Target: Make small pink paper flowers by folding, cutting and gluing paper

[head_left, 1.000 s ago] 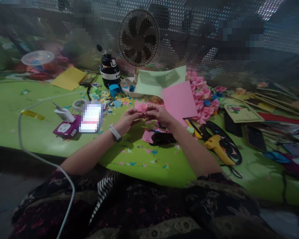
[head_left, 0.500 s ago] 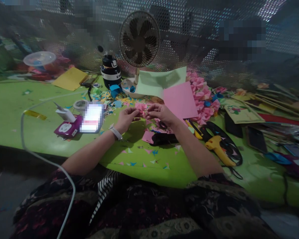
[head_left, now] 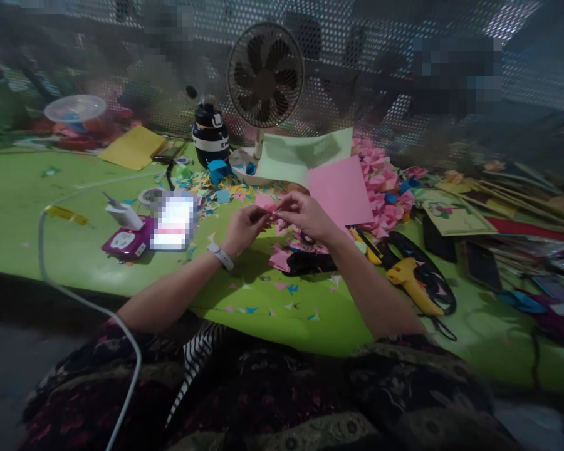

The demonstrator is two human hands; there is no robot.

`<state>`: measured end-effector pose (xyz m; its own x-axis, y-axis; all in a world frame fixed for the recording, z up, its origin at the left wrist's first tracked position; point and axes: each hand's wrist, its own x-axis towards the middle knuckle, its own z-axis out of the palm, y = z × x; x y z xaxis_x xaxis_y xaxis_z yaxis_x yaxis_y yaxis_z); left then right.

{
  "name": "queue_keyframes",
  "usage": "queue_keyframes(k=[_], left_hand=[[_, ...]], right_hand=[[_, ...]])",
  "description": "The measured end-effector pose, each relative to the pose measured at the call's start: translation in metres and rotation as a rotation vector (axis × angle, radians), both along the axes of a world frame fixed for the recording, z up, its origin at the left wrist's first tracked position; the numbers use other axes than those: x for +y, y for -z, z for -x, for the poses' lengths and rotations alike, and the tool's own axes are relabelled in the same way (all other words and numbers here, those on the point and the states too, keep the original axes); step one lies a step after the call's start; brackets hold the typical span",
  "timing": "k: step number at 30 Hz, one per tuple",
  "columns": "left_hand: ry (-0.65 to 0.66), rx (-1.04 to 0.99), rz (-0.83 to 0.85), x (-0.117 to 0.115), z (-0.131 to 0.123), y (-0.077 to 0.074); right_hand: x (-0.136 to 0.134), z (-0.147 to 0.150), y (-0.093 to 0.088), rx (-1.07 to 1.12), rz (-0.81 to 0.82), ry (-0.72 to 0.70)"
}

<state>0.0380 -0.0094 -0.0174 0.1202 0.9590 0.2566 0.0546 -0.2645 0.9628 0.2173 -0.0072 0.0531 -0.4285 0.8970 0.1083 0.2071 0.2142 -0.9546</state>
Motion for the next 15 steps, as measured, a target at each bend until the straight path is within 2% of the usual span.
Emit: queue_keyframes(k=[8,15], left_hand=[[0.024,-0.025,-0.043,0.0002,0.0003,-0.0033],[0.037,-0.043,0.008,-0.0032,-0.0026,-0.0050]], right_hand=[[0.0014,-0.0033,-0.0010,-0.096,-0.074,0.092],[-0.0006,-0.0020,0.0000,-0.135,-0.114,0.120]])
